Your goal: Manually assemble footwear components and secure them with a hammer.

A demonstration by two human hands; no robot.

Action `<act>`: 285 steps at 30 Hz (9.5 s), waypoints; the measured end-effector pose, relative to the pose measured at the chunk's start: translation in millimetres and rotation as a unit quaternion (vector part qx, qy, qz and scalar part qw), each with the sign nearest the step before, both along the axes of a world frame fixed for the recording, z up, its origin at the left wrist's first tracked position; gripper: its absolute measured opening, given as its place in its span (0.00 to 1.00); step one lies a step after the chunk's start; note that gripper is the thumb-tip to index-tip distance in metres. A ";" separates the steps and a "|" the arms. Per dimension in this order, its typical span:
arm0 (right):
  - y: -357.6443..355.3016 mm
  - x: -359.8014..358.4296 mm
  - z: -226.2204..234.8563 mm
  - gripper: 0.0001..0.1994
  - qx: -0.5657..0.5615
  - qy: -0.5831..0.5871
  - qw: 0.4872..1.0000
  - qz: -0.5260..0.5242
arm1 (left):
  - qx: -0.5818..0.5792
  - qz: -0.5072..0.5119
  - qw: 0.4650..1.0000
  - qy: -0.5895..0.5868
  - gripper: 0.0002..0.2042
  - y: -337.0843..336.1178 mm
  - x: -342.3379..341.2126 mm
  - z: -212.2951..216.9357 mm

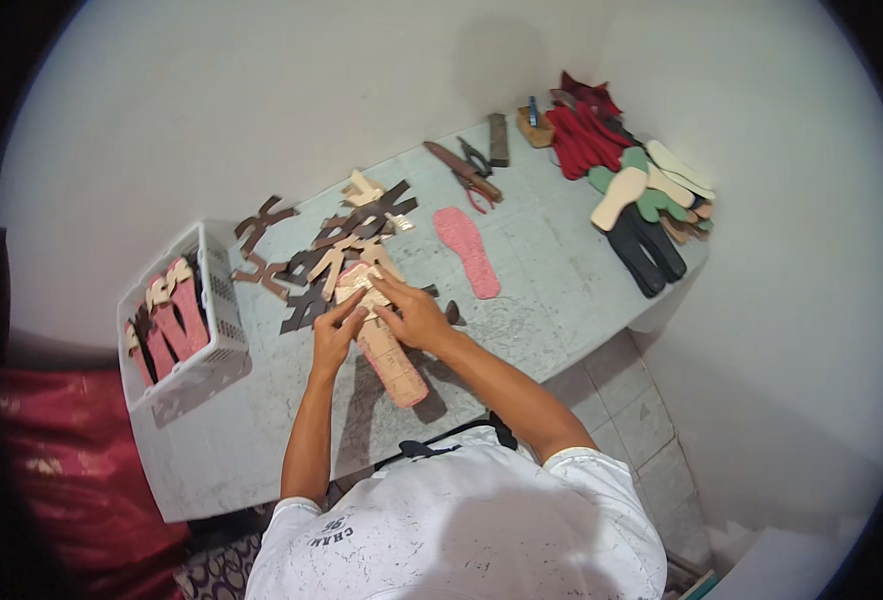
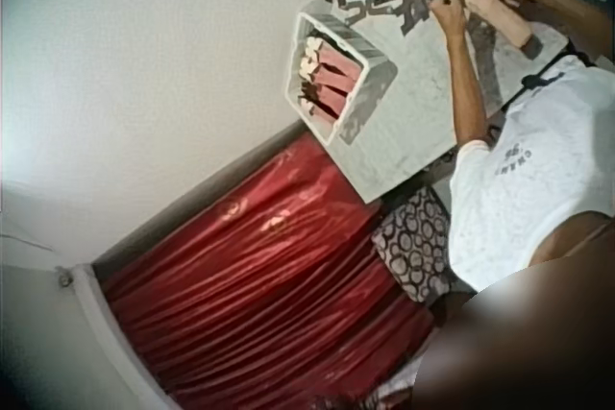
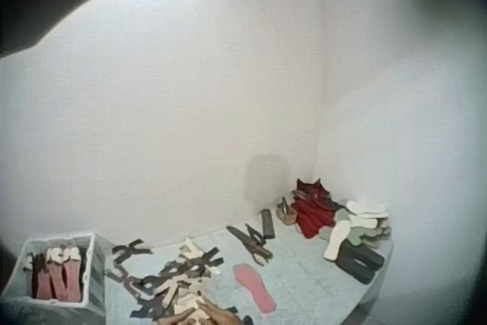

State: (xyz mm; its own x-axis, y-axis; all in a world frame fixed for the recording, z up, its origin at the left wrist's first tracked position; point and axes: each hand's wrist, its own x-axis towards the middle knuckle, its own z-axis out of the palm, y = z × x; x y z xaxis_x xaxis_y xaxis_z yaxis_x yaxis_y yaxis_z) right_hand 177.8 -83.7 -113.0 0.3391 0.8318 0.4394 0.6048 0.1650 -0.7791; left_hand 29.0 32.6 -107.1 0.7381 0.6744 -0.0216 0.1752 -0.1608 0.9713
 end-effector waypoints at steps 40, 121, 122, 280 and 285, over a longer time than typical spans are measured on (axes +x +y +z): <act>-327.0 398.4 -73.2 0.26 -0.496 -0.068 0.647 -0.575 | -0.050 0.032 0.996 0.061 0.19 8.8 9.5 5.8; -11.5 -85.0 8.2 0.22 -0.026 -0.127 0.979 -0.157 | 0.059 0.051 0.962 -0.260 0.21 1.0 25.5 -46.3; -11.3 -84.9 7.8 0.22 -0.026 -0.126 0.979 -0.156 | 0.060 0.051 0.963 -0.259 0.21 1.3 26.6 -45.8; -71.3 -67.0 27.5 0.12 -0.154 0.003 0.976 -0.156 | -0.313 0.010 0.939 -0.139 0.07 37.9 53.5 -2.0; -71.5 -61.7 36.7 0.11 -0.134 0.062 0.981 -0.125 | -0.272 0.021 0.955 -0.119 0.07 39.1 50.4 -6.2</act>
